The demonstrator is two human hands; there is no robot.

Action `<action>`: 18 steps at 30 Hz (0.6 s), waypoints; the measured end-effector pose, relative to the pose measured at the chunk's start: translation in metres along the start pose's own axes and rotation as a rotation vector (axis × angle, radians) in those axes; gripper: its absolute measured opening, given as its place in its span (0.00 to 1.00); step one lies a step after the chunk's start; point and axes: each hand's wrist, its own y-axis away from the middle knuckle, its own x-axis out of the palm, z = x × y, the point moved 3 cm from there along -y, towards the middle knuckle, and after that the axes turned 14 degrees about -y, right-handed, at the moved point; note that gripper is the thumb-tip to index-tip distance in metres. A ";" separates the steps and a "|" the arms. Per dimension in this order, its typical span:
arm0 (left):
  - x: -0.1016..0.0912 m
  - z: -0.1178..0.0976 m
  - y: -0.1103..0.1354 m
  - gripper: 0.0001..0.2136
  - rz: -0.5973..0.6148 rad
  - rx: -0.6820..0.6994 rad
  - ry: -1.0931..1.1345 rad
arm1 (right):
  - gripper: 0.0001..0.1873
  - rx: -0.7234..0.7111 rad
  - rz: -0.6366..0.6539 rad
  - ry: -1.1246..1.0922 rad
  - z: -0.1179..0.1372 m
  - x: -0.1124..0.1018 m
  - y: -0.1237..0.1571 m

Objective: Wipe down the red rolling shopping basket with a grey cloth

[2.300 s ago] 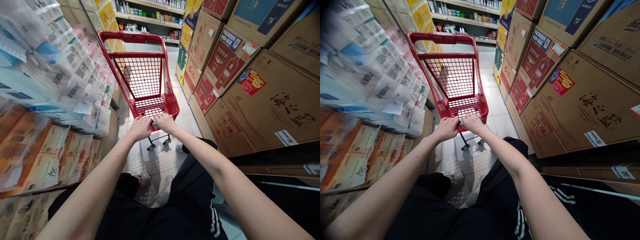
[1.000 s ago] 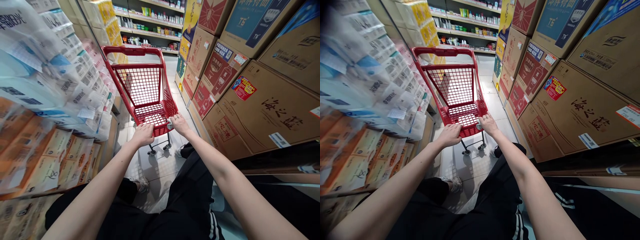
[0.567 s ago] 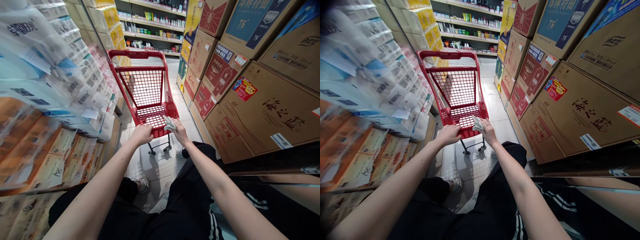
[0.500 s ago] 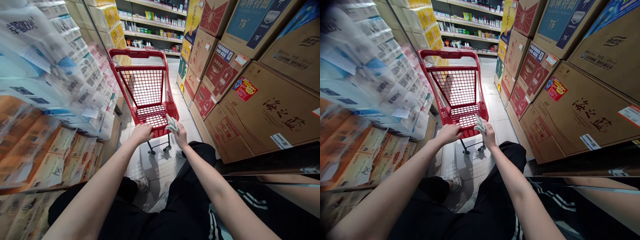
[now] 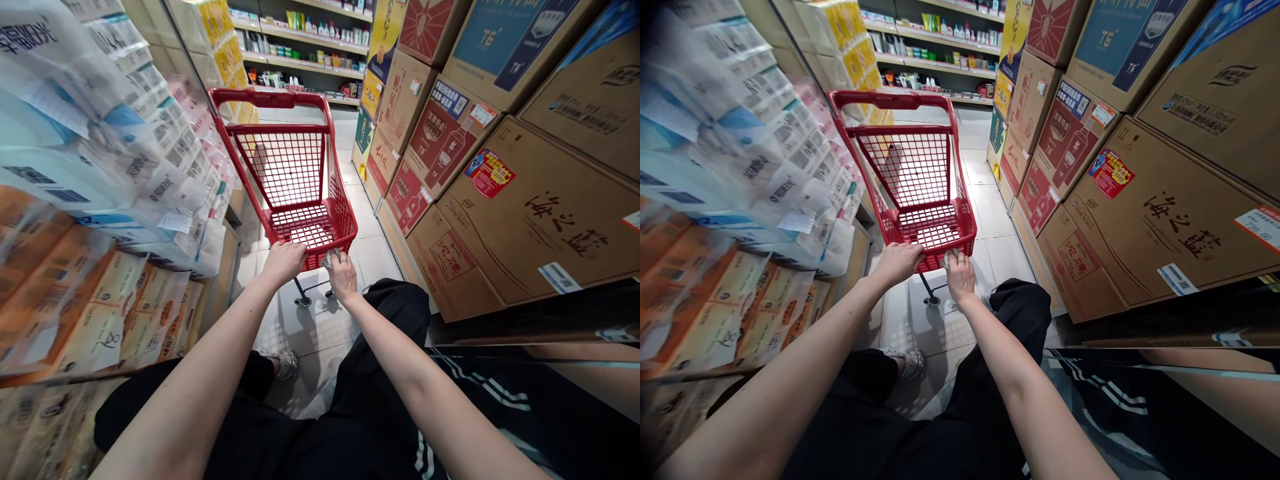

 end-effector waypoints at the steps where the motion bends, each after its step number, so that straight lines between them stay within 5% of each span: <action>1: 0.001 -0.001 0.000 0.14 -0.002 0.001 0.001 | 0.19 -0.006 0.007 0.000 -0.001 -0.001 -0.002; 9: 0.001 -0.006 0.000 0.14 -0.002 -0.041 0.033 | 0.14 -0.075 0.071 -0.137 -0.011 -0.021 -0.005; 18: -0.003 -0.015 0.001 0.14 -0.020 -0.012 0.030 | 0.20 0.180 -0.092 -0.174 -0.015 0.014 0.009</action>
